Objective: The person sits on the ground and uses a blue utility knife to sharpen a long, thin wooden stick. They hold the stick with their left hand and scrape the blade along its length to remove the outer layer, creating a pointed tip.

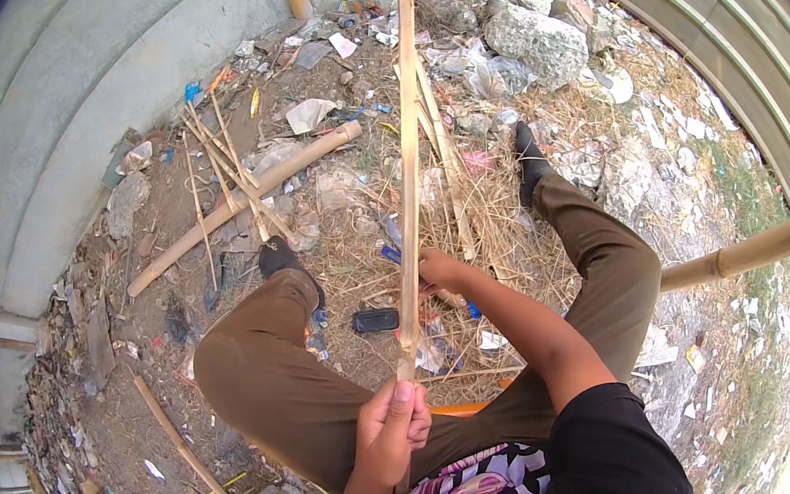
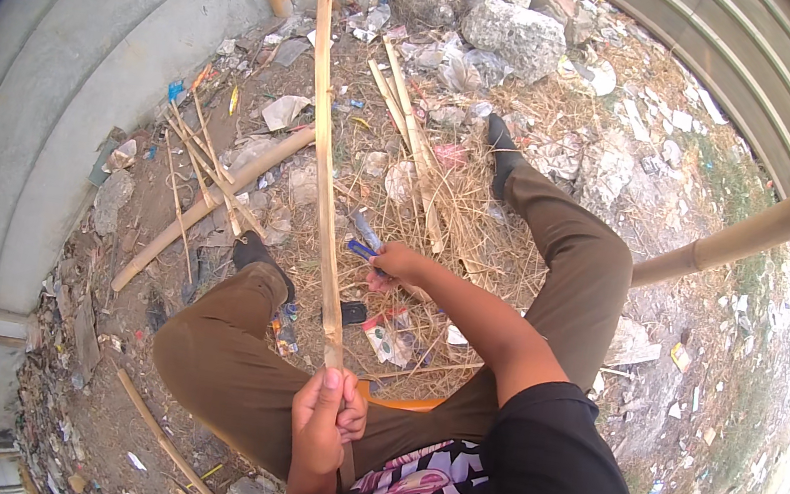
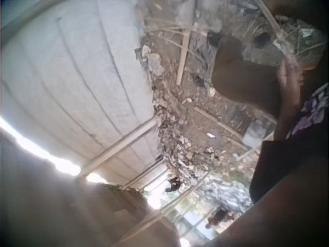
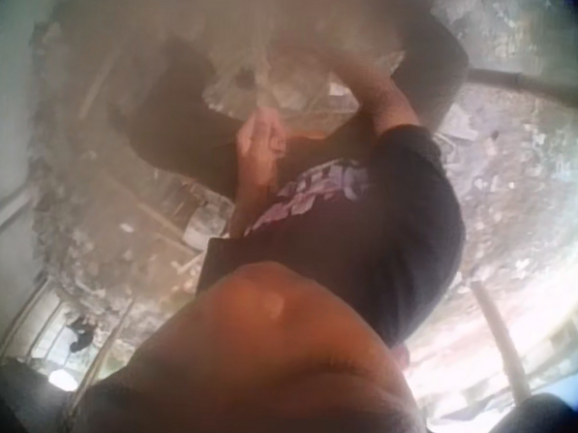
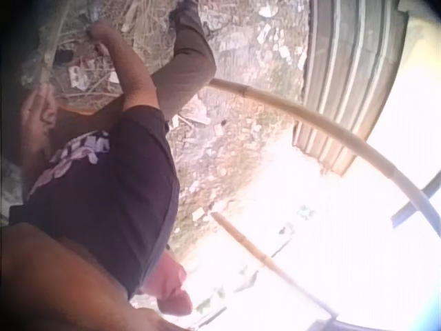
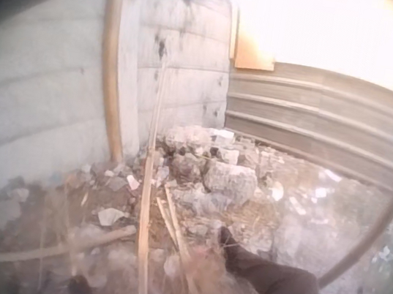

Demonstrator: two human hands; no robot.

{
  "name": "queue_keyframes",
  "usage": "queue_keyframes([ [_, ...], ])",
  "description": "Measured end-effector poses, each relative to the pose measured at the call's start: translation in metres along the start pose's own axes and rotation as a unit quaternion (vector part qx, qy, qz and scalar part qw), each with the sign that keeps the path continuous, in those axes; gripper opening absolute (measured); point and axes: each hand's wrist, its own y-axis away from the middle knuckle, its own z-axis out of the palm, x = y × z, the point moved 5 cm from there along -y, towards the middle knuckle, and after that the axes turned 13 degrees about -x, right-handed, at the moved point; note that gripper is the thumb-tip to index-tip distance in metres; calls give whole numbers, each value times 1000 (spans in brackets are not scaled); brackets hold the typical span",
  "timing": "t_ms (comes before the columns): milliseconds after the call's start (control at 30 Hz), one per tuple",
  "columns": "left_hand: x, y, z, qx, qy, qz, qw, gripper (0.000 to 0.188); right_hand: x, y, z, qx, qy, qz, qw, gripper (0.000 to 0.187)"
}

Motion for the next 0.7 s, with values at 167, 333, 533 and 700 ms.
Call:
queue_keyframes([
  [167, -3, 1, -4, 18, 10, 22, 1000, 35, -68, 148, 9, -48, -132, -96, 986, 21],
  [333, 1, -1, 2, 10, 10, 43, 999, 34, -87, 264, 48, 73, -41, -300, 950, 21],
  [533, -1, -1, 2, -1, 2, 47, 999, 35, -63, 311, 88, 148, -167, -325, 919, 20],
  [700, -4, 0, 2, 7, 0, 25, 1000, 35, -69, 321, 104, 91, -207, -346, 911, 17],
])
